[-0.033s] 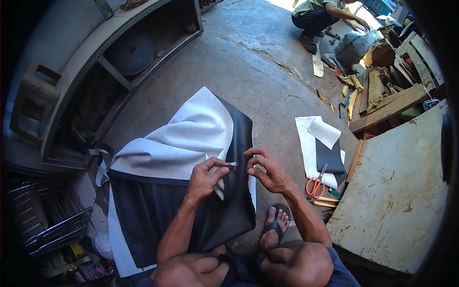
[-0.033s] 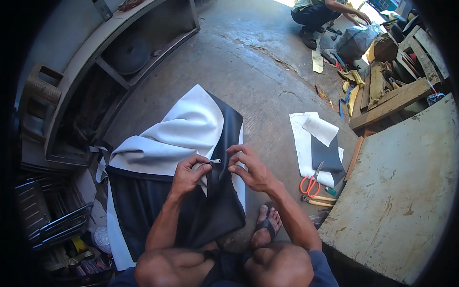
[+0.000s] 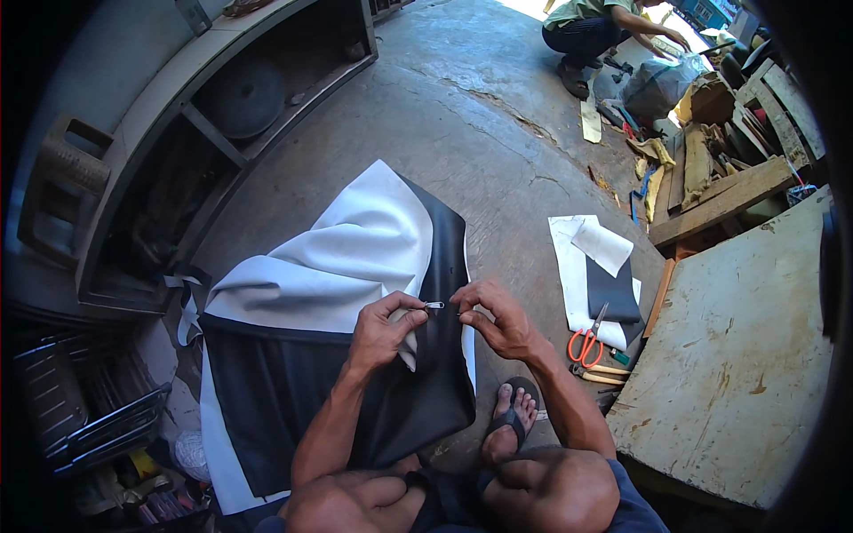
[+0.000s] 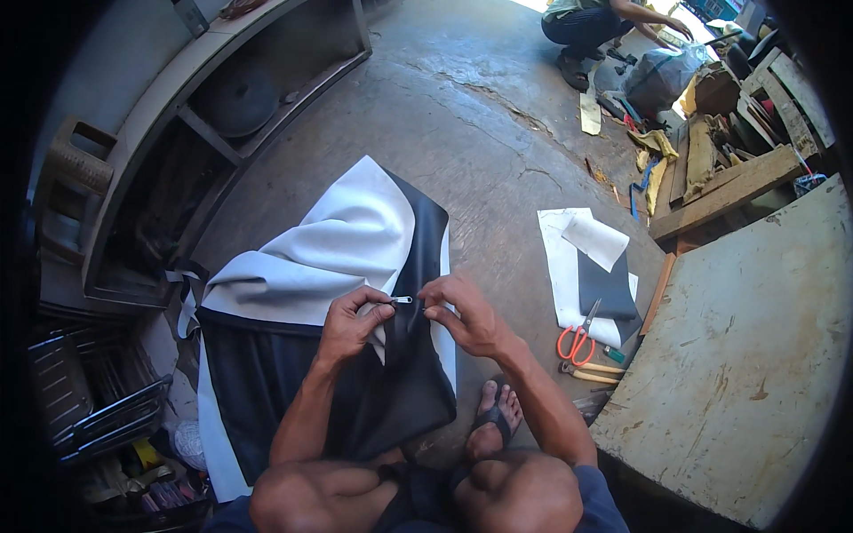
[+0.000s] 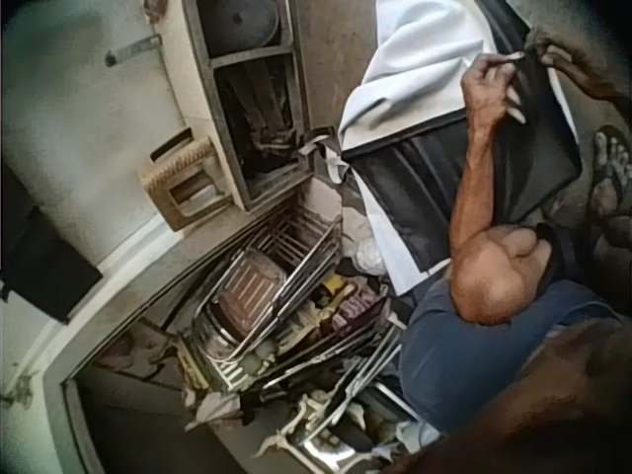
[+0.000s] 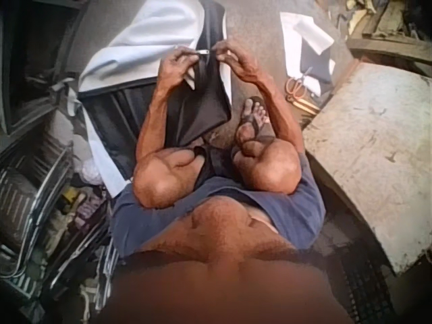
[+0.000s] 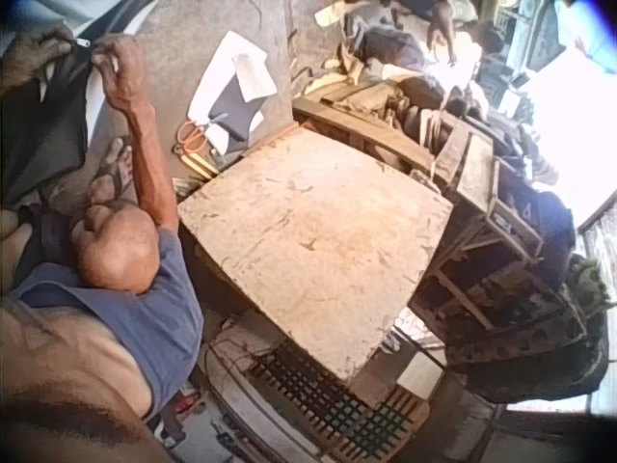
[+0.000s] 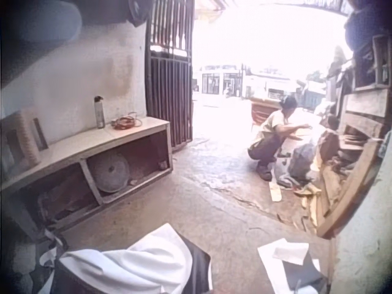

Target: The person prepares upholstery material by hand-fusing edges using a lighter and trimming excess with shears while working on the floor.

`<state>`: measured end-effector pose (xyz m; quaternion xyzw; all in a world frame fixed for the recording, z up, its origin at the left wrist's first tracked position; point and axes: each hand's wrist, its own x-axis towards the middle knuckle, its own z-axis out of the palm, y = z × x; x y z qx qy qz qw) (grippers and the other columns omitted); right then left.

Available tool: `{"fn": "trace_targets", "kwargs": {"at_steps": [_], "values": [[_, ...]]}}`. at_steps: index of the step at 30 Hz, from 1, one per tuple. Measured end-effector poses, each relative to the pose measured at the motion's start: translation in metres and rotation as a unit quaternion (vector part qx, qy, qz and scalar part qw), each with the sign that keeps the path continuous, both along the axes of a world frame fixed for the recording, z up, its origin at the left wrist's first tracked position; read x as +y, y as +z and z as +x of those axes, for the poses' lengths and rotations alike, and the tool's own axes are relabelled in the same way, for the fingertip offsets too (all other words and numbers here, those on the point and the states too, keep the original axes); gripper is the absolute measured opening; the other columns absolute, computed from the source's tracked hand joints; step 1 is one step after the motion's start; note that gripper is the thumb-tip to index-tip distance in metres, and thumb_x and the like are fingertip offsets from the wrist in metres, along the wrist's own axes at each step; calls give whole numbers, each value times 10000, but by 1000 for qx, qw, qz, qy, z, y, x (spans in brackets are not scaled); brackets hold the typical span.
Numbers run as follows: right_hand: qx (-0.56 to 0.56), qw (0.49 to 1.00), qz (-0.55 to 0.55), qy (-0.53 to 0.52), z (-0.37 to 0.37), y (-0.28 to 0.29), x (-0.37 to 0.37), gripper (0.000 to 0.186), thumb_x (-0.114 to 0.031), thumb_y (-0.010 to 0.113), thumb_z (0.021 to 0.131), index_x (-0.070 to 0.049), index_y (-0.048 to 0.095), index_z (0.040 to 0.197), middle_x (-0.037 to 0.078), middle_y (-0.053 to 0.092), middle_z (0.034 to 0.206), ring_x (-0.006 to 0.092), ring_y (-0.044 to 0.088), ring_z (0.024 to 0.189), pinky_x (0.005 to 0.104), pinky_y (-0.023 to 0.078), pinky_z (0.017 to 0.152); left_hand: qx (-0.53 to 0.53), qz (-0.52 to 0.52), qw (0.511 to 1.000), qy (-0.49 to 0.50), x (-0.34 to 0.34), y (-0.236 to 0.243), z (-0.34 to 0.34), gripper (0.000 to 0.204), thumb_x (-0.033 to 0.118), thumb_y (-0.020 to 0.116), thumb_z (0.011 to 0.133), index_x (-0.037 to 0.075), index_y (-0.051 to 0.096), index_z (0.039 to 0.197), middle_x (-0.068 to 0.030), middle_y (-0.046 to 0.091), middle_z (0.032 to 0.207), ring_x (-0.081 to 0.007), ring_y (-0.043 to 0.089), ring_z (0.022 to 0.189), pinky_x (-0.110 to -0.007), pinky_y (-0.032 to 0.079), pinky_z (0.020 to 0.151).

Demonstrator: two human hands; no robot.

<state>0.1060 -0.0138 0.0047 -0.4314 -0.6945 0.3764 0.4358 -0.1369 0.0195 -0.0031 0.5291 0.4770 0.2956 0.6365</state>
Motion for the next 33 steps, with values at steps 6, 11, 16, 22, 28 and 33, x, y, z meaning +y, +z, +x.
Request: {"fn": "trace_targets", "kwargs": {"at_steps": [6, 11, 16, 22, 28, 33], "values": [[-132, 990, -25, -44, -10, 2, -18, 135, -182, 712, 930, -79, 668, 1006, 68, 679, 948, 275, 607, 934, 402, 421, 866, 7, 15, 999, -47, -8, 1, 12, 182, 156, 760, 925, 18, 744, 1042, -4, 714, 839, -55, 618, 796, -250, 505, 736], [-128, 990, -31, -54, -8, 4, -24, 136, -186, 710, 935, -73, 671, 1001, 75, 676, 938, 280, 606, 934, 406, 422, 866, -10, -1, 998, -55, -7, -4, 14, 177, 147, 756, 930, 25, 744, 1058, 7, 700, 850, -52, 596, 788, -240, 492, 733], [-125, 988, -38, -81, -7, 8, -27, 146, -141, 713, 920, -63, 684, 1040, 79, 669, 920, 293, 602, 927, 414, 447, 861, -48, 8, 998, -32, -10, 12, 24, 215, 130, 737, 947, 31, 736, 1138, 16, 695, 876, -45, 587, 792, -227, 483, 719], [-138, 989, -10, -43, -3, 14, -27, 214, -121, 712, 909, -77, 700, 1118, 83, 659, 914, 298, 587, 898, 404, 482, 828, -27, -13, 997, -74, -10, 7, 23, 244, 130, 725, 952, 37, 724, 1178, 12, 701, 892, -42, 586, 792, -225, 486, 714], [-105, 993, -22, -46, 5, 7, -33, 160, -136, 718, 906, -73, 703, 1052, 86, 663, 909, 297, 590, 899, 401, 487, 813, 20, 21, 994, -101, -9, 16, 24, 246, 130, 730, 931, 23, 718, 1153, -27, 729, 942, -71, 628, 847, -255, 508, 762], [-100, 993, -36, -43, 9, 6, -35, 140, -149, 733, 901, -64, 691, 1004, 71, 665, 902, 282, 606, 923, 384, 484, 840, 23, 33, 992, -123, -11, 13, 23, 244, 129, 734, 924, 24, 714, 1143, -39, 725, 937, -76, 635, 853, -269, 513, 774]]}}
